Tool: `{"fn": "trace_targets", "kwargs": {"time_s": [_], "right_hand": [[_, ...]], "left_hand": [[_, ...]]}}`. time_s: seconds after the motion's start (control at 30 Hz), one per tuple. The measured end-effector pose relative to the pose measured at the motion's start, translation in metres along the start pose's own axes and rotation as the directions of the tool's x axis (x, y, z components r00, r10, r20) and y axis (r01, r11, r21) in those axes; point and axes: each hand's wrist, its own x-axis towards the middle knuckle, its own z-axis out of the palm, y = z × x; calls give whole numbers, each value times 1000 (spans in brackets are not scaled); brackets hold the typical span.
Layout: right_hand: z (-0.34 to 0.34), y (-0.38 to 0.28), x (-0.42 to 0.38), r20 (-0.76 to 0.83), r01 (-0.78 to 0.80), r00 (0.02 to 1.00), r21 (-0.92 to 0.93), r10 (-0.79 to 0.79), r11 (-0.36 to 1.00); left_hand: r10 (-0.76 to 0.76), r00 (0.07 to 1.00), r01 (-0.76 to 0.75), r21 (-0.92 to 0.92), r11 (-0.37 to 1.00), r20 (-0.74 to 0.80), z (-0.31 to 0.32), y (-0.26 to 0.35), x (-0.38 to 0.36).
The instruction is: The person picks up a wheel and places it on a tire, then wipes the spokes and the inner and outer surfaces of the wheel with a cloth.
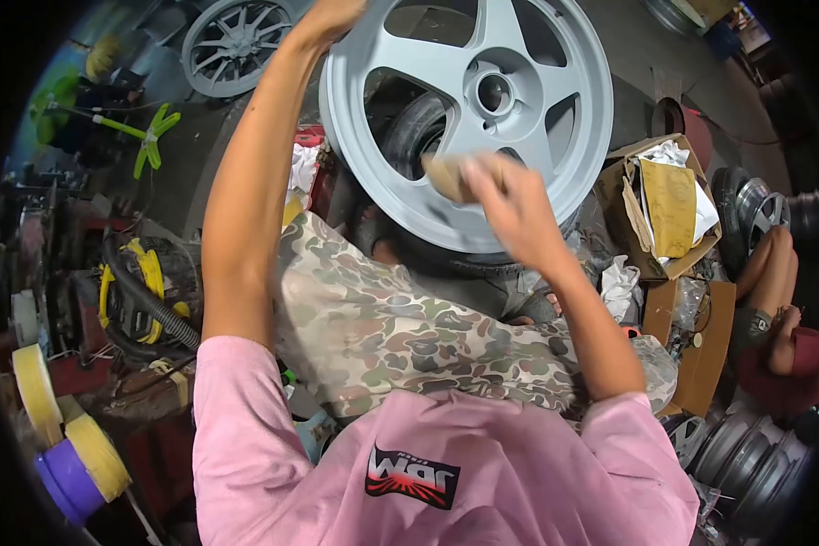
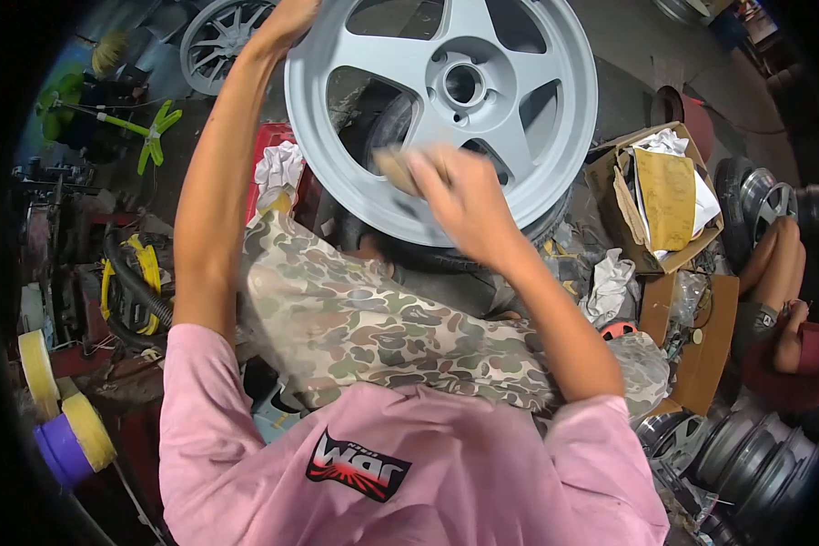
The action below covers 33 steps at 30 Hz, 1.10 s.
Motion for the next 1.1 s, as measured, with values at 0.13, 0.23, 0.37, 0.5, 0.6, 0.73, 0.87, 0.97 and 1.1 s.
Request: {"fn": "trace_targets", "kwargs": {"time_s": [0.13,0.23,0.37,0.5,0.6,0.73,0.87,0.97,1.1], "right_hand": [[0,63,-90,173,310,950,-428,-259,849],[38,62,-85,10,284,955,-321,-297,903],[109,-4,22,-222,319,913,-130,-341,939],[109,-34,141,-482,136,871,45,-98,990],[108,-10,83,-238,227,947,21,-216,974],[21,70,-61,147,257,964,-278,-224,926],[-29,103,-87,174,322,946,-406,-274,855],[57,64,-39,97,427,904,-154,-416,891],[122,-1,57,-329,295,914,139,-237,945]], "left_hand": [[-64,998,66,-84,994,24,-4,-15,3],[-53,999,53,-91,994,0,-7,-15,5],[-150,987,162,-257,953,65,-5,-12,0],[-456,802,595,-580,556,385,-16,15,-10],[-385,883,464,-614,638,268,-15,1,-9],[-384,915,396,-468,790,125,-20,-16,-12],[-281,951,309,-370,876,127,-18,-20,-4],[-233,964,265,-389,883,128,-18,-11,-12],[-211,966,253,-399,881,148,-24,-17,-13]]}}
